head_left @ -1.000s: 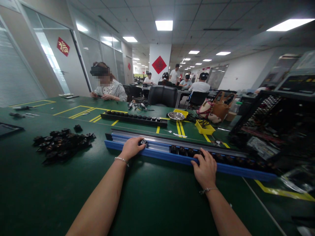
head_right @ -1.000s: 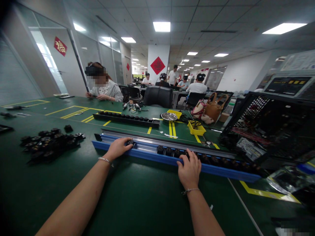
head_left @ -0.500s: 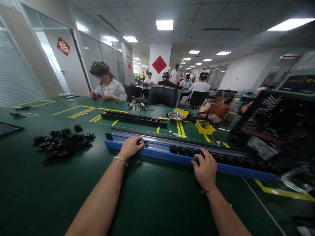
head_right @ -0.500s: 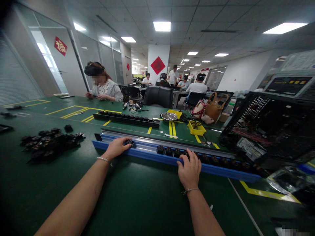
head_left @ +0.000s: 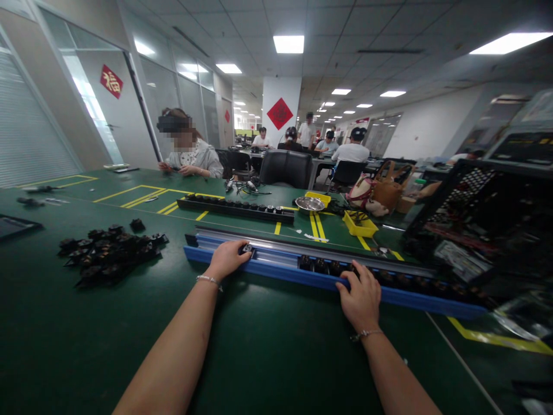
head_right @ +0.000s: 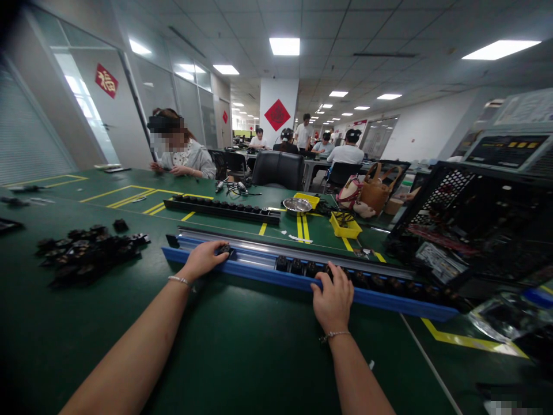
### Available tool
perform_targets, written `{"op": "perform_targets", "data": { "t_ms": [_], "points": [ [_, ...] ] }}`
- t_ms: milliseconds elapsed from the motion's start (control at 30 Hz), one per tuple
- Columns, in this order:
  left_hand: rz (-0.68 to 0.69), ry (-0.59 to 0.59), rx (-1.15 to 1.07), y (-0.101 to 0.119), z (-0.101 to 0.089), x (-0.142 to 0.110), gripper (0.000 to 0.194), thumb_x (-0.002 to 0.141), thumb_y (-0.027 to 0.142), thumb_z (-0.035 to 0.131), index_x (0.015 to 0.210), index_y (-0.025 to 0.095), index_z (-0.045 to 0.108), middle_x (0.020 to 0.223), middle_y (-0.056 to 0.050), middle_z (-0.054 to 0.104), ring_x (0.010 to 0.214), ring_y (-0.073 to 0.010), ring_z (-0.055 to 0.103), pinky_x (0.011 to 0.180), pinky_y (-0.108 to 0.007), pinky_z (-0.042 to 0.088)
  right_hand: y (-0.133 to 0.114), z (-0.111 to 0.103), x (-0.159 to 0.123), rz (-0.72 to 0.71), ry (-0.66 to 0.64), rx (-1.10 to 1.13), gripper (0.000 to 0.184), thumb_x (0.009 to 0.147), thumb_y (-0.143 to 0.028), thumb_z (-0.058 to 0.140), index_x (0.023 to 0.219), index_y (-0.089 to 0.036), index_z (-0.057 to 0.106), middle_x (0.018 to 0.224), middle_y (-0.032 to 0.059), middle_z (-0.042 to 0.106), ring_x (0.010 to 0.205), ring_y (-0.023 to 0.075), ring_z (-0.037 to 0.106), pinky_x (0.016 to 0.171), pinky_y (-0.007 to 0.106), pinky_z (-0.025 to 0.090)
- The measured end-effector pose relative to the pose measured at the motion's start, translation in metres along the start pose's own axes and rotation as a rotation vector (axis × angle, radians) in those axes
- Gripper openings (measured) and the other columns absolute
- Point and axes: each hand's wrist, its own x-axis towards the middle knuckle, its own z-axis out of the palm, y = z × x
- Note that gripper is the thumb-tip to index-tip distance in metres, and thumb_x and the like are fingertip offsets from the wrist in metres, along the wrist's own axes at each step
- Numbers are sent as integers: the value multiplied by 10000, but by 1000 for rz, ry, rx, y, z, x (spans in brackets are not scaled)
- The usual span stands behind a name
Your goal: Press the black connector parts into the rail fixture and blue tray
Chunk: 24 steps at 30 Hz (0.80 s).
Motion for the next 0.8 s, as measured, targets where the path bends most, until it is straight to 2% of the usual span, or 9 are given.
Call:
{"op": "perform_targets", "data": {
  "t_ms": [367,800],
  "points": [
    [-35,22,-12,4,-4,-2,357,749,399,544,1070,269,632,1076,-12,677,999,-198,602,874,-273,435,0,-1,0,7,-12,9,159,776,-308,470,845,-228,589,1322,81,438,1264,280,298,999,528,246],
    [-18,19,-14,-9,-4,-1,365,761,423,518,1071,263,626,1052,-7,684,967,-193,615,829,-263,443,0,0,0,2,-6,12,162,775,-304,468,851,-223,585,1313,87,441,1266,278,293,999,524,244]
  ]
}}
